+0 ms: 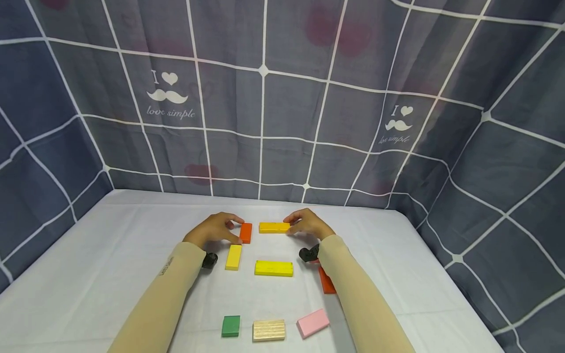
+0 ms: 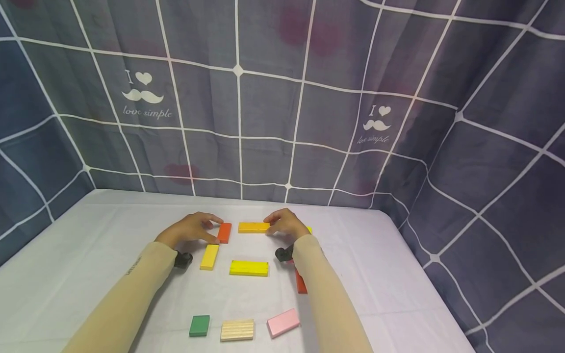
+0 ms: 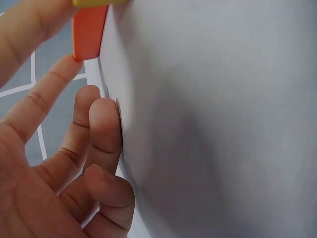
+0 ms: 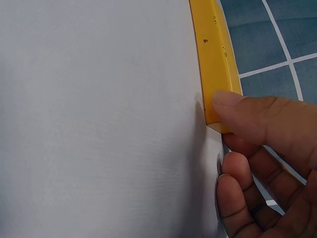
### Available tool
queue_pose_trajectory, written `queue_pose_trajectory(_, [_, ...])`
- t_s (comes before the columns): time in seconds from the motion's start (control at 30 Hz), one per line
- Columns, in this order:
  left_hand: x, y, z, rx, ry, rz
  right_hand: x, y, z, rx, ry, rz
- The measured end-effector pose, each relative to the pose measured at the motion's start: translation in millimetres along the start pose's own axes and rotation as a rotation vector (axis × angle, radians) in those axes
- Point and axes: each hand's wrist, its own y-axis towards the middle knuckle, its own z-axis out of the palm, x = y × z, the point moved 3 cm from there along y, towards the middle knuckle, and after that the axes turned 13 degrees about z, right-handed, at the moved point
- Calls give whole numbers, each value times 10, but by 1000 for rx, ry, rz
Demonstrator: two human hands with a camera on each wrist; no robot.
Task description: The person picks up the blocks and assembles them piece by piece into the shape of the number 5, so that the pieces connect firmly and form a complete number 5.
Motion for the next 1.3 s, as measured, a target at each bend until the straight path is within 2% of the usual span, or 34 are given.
queue_pose_trajectory(0.4, [-14,33,21,28,24,15,52,-7,58,38,-19,-41])
queue_pose_trajectory(0.67, [-25,54,47,25,17,22,47,12,73,54,-24,-43])
queue_pose_trajectory(1.3, [9,92,63,36,8,9,71,-4,75,42,-1,-43])
